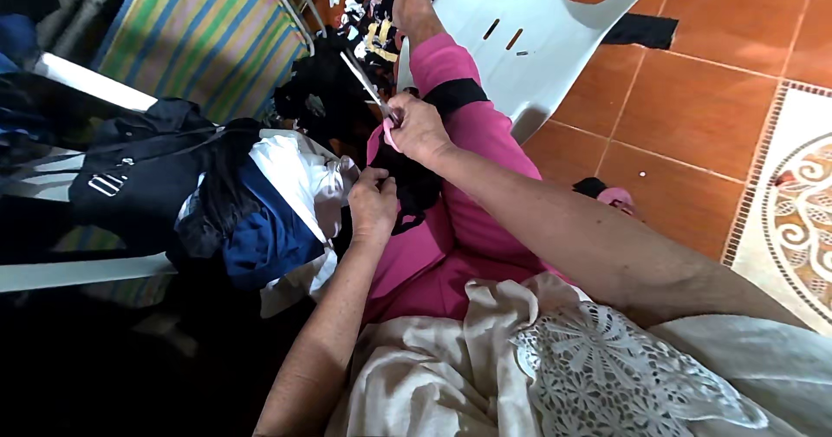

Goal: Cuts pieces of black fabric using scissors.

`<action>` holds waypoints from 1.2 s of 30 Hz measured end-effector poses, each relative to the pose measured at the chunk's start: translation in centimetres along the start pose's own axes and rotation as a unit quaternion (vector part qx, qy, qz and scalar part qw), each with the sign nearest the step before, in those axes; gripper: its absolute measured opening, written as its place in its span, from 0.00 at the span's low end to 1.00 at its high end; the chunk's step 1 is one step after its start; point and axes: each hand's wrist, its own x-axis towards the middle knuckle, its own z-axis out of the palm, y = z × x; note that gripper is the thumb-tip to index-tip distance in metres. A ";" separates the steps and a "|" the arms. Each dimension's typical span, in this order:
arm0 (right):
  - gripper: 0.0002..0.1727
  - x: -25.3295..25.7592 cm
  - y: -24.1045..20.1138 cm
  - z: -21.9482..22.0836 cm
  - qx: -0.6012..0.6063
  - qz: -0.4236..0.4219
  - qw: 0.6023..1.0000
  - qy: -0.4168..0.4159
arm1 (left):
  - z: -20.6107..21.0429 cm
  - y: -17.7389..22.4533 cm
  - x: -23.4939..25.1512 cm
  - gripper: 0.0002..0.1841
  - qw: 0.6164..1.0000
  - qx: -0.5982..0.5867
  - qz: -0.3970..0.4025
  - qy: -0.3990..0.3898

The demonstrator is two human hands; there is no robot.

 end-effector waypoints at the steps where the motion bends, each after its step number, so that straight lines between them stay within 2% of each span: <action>1: 0.22 0.2 0.2 0.0 0.041 0.002 0.999 0.015 | 0.0 0.0 0.0 0.14 1.000 -0.005 0.004 0.003; 4: 0.22 0.4 0.3 -0.4 0.115 0.005 0.992 0.048 | 0.2 0.1 -0.3 0.14 0.999 -0.020 0.010 0.026; 10: 0.23 0.2 0.5 -0.6 0.163 -0.014 0.984 0.065 | 0.7 0.0 -0.6 0.16 0.996 -0.049 0.034 0.065; 14: 0.24 0.1 0.0 -1.2 0.181 -0.012 0.982 0.055 | 0.4 0.1 -0.4 0.11 0.998 -0.037 0.020 0.053; 17: 0.25 0.2 -0.3 -1.5 0.189 -0.024 0.980 0.056 | 0.6 -0.2 -0.3 0.10 0.997 -0.053 0.014 0.062; 22: 0.24 0.1 -0.7 -2.1 0.032 -0.029 0.998 -0.040 | 0.7 -0.7 0.2 0.12 0.991 -0.118 -0.011 0.053; 25: 0.26 0.1 -0.4 -2.1 -0.045 -0.022 0.996 -0.079 | 0.8 -1.1 0.3 0.10 0.989 -0.131 0.005 0.069; 27: 0.28 -0.2 -0.2 -1.9 -0.066 -0.022 0.993 -0.091 | 1.1 -1.3 0.2 0.09 0.988 -0.121 0.035 0.085; 32: 0.23 -1.1 -0.9 -0.9 -0.178 -0.029 0.977 -0.113 | 1.7 -1.6 -0.2 0.08 0.983 -0.043 0.128 0.121; 34: 0.19 -1.3 -1.1 -0.4 -0.218 -0.027 0.970 -0.100 | 1.7 -1.4 -0.5 0.08 0.984 -0.016 0.135 0.115; 36: 0.17 -1.4 -1.3 -0.1 -0.234 -0.030 0.968 -0.083 | 1.4 -0.9 -0.7 0.12 0.990 -0.003 0.102 0.094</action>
